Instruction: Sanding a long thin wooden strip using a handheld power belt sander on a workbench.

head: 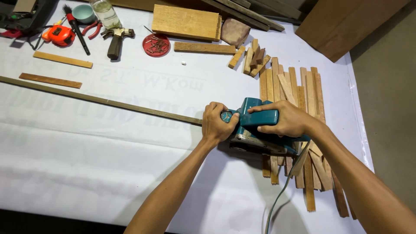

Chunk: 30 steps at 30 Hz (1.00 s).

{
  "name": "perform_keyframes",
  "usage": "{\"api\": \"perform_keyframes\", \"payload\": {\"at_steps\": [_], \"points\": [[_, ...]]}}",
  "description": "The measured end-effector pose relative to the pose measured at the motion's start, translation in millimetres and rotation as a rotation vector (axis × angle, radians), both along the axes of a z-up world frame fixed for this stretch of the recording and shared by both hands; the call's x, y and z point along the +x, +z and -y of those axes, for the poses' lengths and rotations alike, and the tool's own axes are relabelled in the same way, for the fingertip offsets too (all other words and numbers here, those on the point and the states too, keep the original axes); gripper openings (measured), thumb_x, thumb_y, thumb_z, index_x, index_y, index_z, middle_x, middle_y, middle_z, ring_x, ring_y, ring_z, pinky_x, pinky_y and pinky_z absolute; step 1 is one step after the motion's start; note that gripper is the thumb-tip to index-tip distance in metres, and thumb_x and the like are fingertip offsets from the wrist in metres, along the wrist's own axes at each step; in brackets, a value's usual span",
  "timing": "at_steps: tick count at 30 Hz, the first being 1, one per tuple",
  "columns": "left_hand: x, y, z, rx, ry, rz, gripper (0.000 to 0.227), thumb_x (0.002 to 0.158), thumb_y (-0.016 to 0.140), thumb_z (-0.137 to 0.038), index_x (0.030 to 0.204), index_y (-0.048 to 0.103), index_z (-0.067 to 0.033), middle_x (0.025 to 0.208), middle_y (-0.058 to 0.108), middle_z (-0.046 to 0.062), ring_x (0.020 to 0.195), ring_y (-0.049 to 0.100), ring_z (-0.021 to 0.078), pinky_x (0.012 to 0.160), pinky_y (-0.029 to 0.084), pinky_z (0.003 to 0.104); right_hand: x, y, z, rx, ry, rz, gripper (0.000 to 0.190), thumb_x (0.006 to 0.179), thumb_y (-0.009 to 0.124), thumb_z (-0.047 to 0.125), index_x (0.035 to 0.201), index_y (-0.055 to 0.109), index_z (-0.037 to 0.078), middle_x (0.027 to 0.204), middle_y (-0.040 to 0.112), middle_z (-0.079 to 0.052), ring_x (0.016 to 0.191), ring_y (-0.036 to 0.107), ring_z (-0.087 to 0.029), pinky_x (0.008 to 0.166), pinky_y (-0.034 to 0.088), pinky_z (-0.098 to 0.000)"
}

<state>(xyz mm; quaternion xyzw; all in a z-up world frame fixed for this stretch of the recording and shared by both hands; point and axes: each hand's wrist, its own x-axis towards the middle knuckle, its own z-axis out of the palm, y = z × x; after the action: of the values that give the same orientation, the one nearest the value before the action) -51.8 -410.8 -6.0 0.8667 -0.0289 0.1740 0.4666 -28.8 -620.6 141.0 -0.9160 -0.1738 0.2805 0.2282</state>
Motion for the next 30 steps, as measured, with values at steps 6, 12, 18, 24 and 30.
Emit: {"api": "perform_keyframes", "payload": {"at_steps": [6,12,18,24,30], "points": [[7,-4,-16,0.006,0.001,0.002,0.035,0.076,0.075,-0.039,0.081,0.063,-0.0067,0.091,0.058,0.009,0.089,0.054,0.0236,0.077,0.048,0.041,7,-10,-13,-0.071,0.022,0.035,0.064,0.069,0.082,0.04,0.131,0.067,0.034,0.107,0.079,-0.011,0.085,0.078,-0.028,0.09,0.061,-0.0407],[11,-1,-26,0.006,0.002,0.001,0.036,0.074,0.074,-0.041,0.079,0.064,-0.0067,0.09,0.058,0.009,0.087,0.054,0.0238,0.076,0.047,0.041,16,-30,-5,0.159,0.177,0.179,0.061,0.07,0.082,0.034,0.13,0.07,0.027,0.101,0.08,-0.013,0.077,0.077,-0.023,0.081,0.061,-0.0412],[11,-3,-40,0.01,-0.002,-0.018,0.036,0.074,0.073,-0.042,0.078,0.065,-0.0072,0.088,0.059,0.008,0.088,0.054,0.0235,0.076,0.047,0.041,10,-9,-36,-0.009,-0.041,-0.022,0.065,0.072,0.084,0.039,0.134,0.065,0.033,0.073,0.078,-0.012,0.044,0.065,-0.018,0.051,0.061,-0.0385],[16,-5,-56,0.009,-0.001,-0.003,0.037,0.075,0.072,-0.043,0.079,0.065,-0.0071,0.088,0.059,0.008,0.087,0.054,0.0231,0.076,0.047,0.041,17,-13,-52,-0.057,-0.025,-0.02,0.066,0.073,0.086,0.039,0.135,0.064,0.034,0.073,0.077,-0.015,0.045,0.065,-0.019,0.051,0.059,-0.0357],[19,-3,-77,0.013,0.016,-0.03,0.037,0.074,0.072,-0.043,0.078,0.065,-0.0069,0.088,0.059,0.008,0.087,0.054,0.0233,0.074,0.048,0.04,20,-13,-73,0.01,-0.026,-0.021,0.067,0.071,0.086,0.037,0.134,0.065,0.031,0.077,0.078,-0.013,0.043,0.063,-0.021,0.048,0.058,-0.0374]]}}
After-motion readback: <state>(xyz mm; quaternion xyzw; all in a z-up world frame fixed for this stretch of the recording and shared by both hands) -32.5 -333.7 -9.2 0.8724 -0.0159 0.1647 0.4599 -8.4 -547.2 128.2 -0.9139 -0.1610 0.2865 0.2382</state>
